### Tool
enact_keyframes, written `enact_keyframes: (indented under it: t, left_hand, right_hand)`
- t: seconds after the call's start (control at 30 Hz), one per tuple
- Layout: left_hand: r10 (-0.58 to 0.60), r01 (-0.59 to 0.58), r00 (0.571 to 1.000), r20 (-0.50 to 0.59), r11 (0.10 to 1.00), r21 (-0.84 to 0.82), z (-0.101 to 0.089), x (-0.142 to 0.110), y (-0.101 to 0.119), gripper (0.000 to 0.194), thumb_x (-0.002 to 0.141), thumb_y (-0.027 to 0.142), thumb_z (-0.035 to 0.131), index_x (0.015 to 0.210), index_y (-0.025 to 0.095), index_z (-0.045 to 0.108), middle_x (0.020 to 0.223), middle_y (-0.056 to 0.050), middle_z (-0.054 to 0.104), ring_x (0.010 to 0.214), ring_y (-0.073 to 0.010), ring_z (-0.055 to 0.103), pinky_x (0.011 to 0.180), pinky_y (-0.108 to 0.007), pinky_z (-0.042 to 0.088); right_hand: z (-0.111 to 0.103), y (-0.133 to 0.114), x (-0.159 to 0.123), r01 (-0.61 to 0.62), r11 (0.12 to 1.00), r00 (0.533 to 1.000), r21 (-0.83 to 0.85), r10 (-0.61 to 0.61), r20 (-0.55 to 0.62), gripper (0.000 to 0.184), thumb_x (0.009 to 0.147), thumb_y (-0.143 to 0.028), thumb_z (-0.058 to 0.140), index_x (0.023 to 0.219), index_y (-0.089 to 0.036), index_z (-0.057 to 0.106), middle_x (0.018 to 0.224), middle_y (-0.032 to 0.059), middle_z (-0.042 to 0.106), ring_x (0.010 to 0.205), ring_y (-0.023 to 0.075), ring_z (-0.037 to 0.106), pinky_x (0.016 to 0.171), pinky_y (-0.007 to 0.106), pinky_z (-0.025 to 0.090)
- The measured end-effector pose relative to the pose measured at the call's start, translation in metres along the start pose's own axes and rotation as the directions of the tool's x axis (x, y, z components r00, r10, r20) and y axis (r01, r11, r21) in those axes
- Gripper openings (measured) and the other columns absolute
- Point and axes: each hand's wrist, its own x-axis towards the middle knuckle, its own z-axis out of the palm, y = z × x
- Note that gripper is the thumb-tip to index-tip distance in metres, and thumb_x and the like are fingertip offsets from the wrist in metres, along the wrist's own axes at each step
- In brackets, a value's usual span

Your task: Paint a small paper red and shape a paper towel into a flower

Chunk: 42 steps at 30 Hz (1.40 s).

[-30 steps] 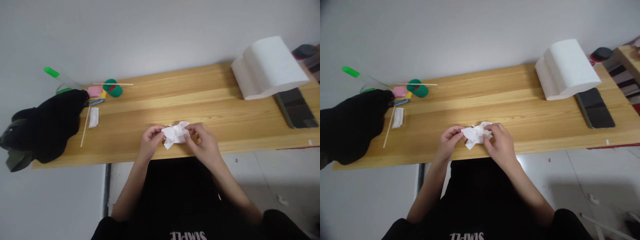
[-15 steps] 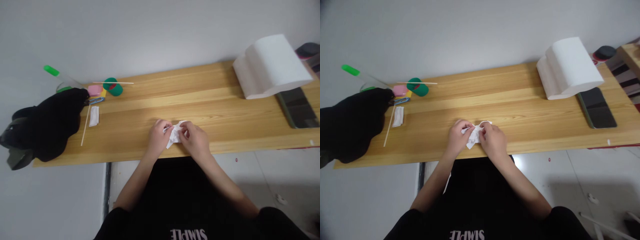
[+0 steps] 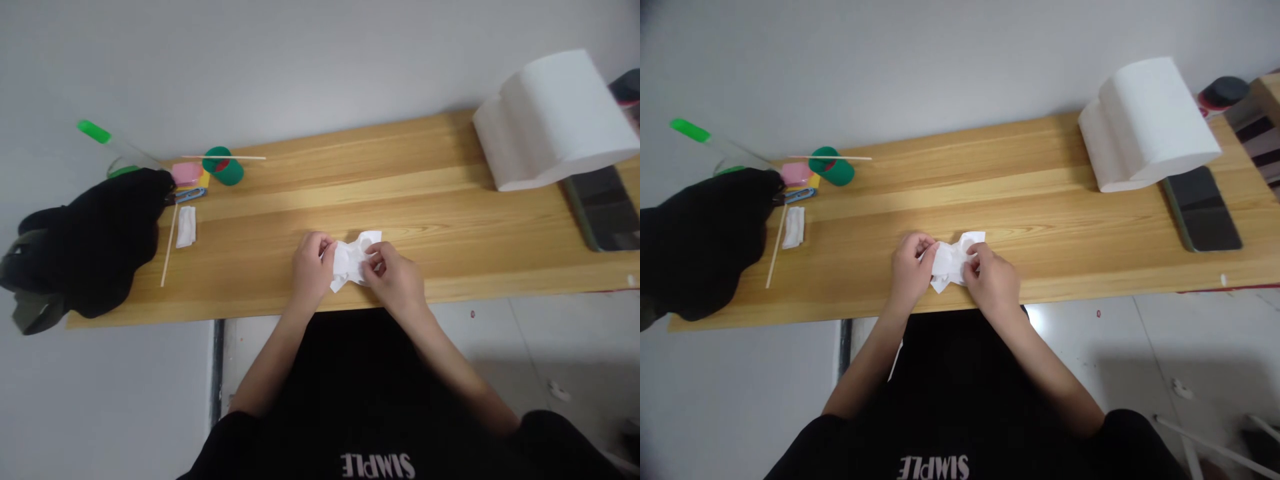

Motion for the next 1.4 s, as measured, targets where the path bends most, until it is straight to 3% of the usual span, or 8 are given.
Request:
enact_keyframes:
  t: [0.13,0.2,0.33,0.43,0.53,0.73,1.0,1.4]
  left_hand:
    - [-0.095,0.097,0.995,0.021,0.988,-0.120,-0.001,-0.001,-0.002,0.002,0.080,0.021,0.057,0.078,0.019,0.058,0.077,-0.001,0.062,0.072,-0.0133,0.058,0.068,-0.026,0.046]
    - [-0.187,0.199,0.980,0.070,0.949,-0.246,-0.007,0.000,-0.002,0.011,0.080,0.029,0.058,0.081,0.018,0.060,0.077,-0.002,0.064,0.070,-0.0133,0.060,0.065,-0.025,0.046]
    - [-0.343,0.406,0.913,0.218,0.798,-0.445,-0.026,0.000,0.002,0.027,0.079,0.042,0.058,0.078,0.016,0.065,0.069,-0.003,0.066,0.061,-0.0111,0.059,0.055,-0.022,0.045]
    - [-0.356,0.484,0.874,0.330,0.688,-0.541,-0.037,-0.001,0.002,0.028,0.074,0.043,0.065,0.079,0.016,0.068,0.073,-0.004,0.069,0.062,-0.0103,0.061,0.056,-0.021,0.047]
    - [-0.298,0.478,0.875,0.381,0.652,-0.588,-0.039,-0.003,0.000,0.022,0.068,0.035,0.072,0.080,0.017,0.069,0.078,-0.003,0.071,0.064,-0.0102,0.062,0.060,-0.022,0.051]
    - [-0.158,0.375,0.905,0.395,0.735,-0.564,-0.035,-0.007,0.001,0.019,0.064,0.025,0.076,0.081,0.020,0.068,0.082,-0.002,0.072,0.074,-0.0133,0.066,0.068,-0.027,0.056]
    - [-0.155,0.363,0.902,0.403,0.778,-0.513,-0.029,-0.008,0.006,0.013,0.066,0.023,0.074,0.079,0.020,0.070,0.080,-0.003,0.073,0.072,-0.0135,0.066,0.068,-0.028,0.055]
    - [-0.113,0.253,0.944,0.311,0.853,-0.456,-0.021,-0.013,0.010,0.008,0.070,0.023,0.069,0.077,0.019,0.070,0.081,-0.003,0.070,0.076,-0.0137,0.065,0.070,-0.027,0.053]
  right_hand:
    - [0.000,0.001,-0.001,0.012,1.000,1.000,0.000,-0.012,-0.007,0.020,0.074,-0.025,0.056,0.093,-0.020,0.056,0.068,0.0004,0.065,0.056,0.0152,0.057,0.053,0.026,0.037]
    - [-0.002,0.002,-0.003,0.051,0.999,0.998,0.016,-0.050,-0.044,0.020,0.076,-0.028,0.056,0.094,-0.019,0.056,0.070,0.0009,0.065,0.055,0.0147,0.056,0.052,0.026,0.038]
    - [-0.009,-0.001,-0.008,0.230,0.972,0.956,0.053,-0.216,-0.197,0.013,0.080,-0.026,0.053,0.089,-0.018,0.058,0.076,0.0035,0.064,0.060,0.0140,0.055,0.056,0.027,0.041]
    - [-0.013,-0.006,-0.010,0.348,0.927,0.930,0.142,-0.322,-0.177,0.008,0.083,-0.022,0.052,0.082,-0.018,0.059,0.076,0.0032,0.064,0.063,0.0136,0.056,0.059,0.026,0.044]
    - [-0.012,-0.011,-0.011,0.378,0.902,0.926,0.209,-0.368,-0.088,0.009,0.084,-0.022,0.053,0.078,-0.019,0.060,0.076,0.0026,0.064,0.066,0.0140,0.057,0.061,0.027,0.045]
    - [-0.008,-0.011,-0.011,0.345,0.893,0.937,0.290,-0.343,-0.061,0.012,0.085,-0.024,0.053,0.089,-0.020,0.064,0.084,0.0035,0.067,0.070,0.0144,0.058,0.065,0.028,0.047]
    - [-0.008,-0.009,-0.009,0.348,0.865,0.933,0.361,-0.358,-0.040,0.016,0.085,-0.022,0.053,0.092,-0.020,0.067,0.082,0.0028,0.066,0.070,0.0132,0.058,0.062,0.026,0.045]
    - [-0.007,-0.009,-0.006,0.208,0.838,0.960,0.504,-0.273,0.059,0.018,0.084,-0.028,0.054,0.084,-0.020,0.070,0.075,0.0022,0.066,0.064,0.0126,0.055,0.060,0.026,0.043]
